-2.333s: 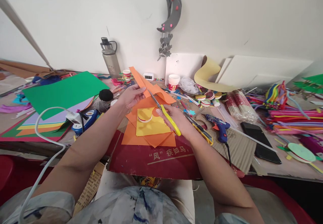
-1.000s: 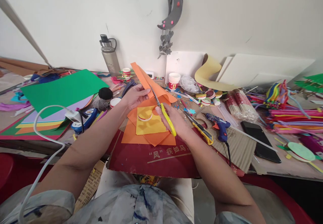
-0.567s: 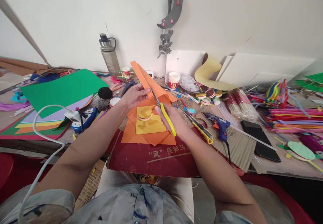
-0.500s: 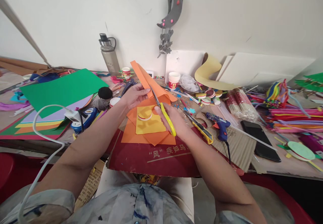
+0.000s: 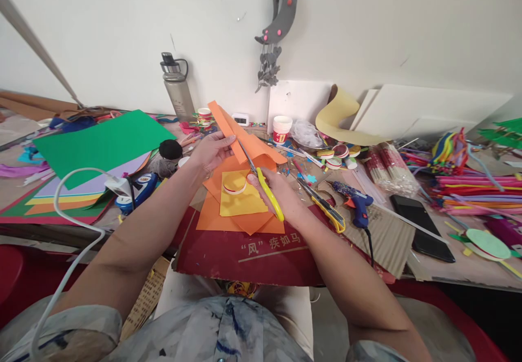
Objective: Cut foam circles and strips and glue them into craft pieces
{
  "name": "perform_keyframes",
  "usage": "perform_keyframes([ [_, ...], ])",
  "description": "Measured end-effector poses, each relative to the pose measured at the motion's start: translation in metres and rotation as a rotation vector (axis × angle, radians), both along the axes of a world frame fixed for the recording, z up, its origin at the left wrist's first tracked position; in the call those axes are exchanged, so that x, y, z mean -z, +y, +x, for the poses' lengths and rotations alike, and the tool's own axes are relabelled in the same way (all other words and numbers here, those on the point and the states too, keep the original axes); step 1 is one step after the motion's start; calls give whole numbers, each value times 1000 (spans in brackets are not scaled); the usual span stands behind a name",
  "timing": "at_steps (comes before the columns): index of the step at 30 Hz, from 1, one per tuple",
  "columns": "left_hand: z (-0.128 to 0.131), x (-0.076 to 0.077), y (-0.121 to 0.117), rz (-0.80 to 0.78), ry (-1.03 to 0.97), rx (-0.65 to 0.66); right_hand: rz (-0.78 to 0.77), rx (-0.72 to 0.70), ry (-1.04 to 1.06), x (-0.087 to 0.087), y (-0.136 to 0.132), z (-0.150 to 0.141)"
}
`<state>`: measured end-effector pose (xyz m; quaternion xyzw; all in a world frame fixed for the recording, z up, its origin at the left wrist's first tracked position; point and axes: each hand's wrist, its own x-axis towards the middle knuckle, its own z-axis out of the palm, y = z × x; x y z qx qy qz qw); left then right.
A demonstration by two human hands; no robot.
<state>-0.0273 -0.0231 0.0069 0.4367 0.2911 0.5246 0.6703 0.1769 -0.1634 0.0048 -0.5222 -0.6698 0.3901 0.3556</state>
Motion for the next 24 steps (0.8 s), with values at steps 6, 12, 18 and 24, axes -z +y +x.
perform_keyframes([
  [6,3,5,3,35,11,7,-5,-29,-26,-3,0,1],
  [12,8,5,-2,28,14,23,11,-23,-31,-5,0,2],
  [18,8,5,-2,25,58,19,34,-20,-32,1,3,4],
  [24,8,5,-2,38,42,27,42,5,-26,6,4,4],
])
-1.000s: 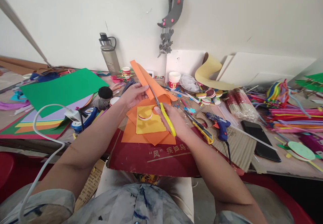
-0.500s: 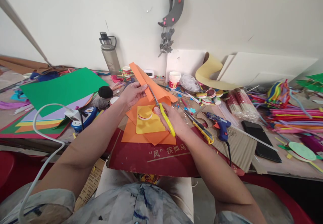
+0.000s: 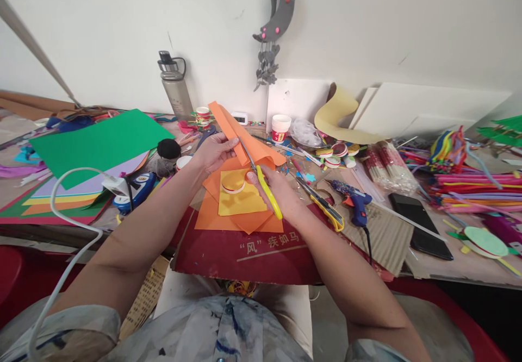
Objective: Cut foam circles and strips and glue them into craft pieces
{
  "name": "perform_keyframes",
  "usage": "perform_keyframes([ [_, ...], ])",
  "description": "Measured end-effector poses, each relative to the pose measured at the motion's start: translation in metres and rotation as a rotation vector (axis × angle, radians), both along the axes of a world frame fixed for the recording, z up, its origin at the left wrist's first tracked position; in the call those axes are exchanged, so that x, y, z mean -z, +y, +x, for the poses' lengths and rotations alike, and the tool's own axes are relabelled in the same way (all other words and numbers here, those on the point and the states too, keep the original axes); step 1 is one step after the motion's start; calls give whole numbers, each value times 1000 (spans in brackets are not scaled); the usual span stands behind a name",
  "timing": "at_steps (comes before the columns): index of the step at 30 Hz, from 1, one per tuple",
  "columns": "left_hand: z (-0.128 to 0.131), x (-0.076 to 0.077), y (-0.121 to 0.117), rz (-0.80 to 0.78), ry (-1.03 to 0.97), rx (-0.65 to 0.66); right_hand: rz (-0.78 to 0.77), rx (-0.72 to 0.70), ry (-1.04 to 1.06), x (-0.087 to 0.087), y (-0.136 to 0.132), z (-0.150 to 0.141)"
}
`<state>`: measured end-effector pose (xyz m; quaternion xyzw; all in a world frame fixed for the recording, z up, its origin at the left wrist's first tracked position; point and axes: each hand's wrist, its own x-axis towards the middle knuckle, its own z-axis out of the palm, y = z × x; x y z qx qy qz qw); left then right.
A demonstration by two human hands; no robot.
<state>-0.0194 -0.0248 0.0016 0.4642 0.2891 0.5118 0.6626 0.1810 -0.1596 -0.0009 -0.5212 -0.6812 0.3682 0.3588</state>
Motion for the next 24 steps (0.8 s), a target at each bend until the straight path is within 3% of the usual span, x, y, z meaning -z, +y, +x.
perform_keyframes([
  [24,2,-4,-5,23,11,63,82,10,30,6,6,3],
])
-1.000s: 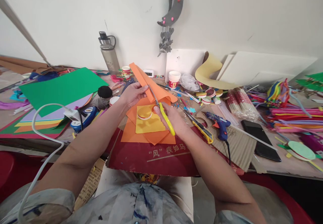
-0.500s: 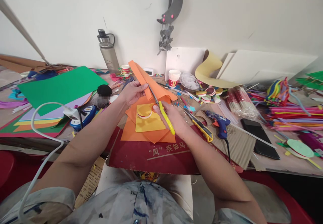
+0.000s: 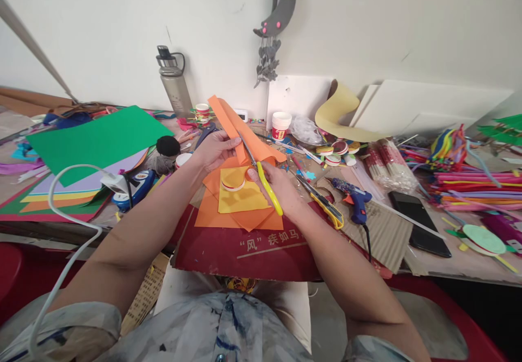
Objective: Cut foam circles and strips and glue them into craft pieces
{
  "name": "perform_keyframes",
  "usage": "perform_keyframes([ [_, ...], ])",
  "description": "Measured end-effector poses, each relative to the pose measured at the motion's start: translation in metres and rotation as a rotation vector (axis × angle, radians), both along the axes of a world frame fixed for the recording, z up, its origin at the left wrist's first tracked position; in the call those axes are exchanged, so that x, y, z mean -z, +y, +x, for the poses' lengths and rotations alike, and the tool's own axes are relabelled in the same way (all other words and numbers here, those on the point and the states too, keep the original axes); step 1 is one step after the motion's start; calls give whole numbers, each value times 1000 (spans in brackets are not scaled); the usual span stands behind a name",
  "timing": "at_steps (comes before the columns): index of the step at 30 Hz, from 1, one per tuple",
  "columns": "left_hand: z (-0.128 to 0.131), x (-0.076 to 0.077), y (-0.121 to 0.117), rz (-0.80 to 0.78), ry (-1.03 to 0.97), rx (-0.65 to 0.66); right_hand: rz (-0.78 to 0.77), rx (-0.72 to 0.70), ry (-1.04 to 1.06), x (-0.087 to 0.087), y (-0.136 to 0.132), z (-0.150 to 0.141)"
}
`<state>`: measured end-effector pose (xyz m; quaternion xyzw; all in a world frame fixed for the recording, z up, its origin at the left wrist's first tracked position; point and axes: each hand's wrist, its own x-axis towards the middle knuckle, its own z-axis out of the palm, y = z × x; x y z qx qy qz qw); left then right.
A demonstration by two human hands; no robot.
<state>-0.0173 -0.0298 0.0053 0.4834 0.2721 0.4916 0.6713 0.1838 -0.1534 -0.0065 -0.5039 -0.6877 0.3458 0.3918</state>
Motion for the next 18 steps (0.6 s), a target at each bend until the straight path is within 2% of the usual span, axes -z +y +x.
perform_keyframes([
  [11,-1,-6,-3,4,-1,-1,-14,-1,6,-1,0,0],
  [18,-7,-10,1,-1,-46,-126,-53,-17,33,-1,0,0],
])
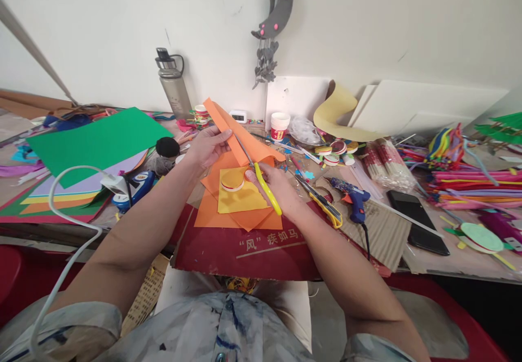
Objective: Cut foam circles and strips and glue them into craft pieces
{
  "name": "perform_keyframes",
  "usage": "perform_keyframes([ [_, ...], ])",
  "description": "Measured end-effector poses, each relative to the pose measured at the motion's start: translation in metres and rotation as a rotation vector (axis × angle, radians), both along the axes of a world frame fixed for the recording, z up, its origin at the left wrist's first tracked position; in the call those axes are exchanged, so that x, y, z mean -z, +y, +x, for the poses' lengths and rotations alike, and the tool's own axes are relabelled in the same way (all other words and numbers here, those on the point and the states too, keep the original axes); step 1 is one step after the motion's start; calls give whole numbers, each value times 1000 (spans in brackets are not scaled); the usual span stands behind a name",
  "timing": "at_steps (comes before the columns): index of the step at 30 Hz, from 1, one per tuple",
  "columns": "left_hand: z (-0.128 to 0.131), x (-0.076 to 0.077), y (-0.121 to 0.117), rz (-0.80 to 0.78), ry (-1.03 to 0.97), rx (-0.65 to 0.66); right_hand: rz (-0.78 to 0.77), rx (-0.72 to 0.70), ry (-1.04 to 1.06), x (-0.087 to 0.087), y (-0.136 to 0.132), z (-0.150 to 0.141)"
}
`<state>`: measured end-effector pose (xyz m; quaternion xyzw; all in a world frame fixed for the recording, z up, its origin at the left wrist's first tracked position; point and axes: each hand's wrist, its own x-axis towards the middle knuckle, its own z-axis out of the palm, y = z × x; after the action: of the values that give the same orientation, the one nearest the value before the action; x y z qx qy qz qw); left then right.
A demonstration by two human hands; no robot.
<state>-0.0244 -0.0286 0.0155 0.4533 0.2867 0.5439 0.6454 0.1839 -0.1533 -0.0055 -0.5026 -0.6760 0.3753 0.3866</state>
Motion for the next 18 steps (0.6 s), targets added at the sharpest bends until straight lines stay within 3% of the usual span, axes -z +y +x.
perform_keyframes([
  [8,0,3,2,1,35,13,-72,-31,49,-9,-4,-4],
  [18,1,4,2,18,2,55,35,-13,-2,1,-2,-2],
])
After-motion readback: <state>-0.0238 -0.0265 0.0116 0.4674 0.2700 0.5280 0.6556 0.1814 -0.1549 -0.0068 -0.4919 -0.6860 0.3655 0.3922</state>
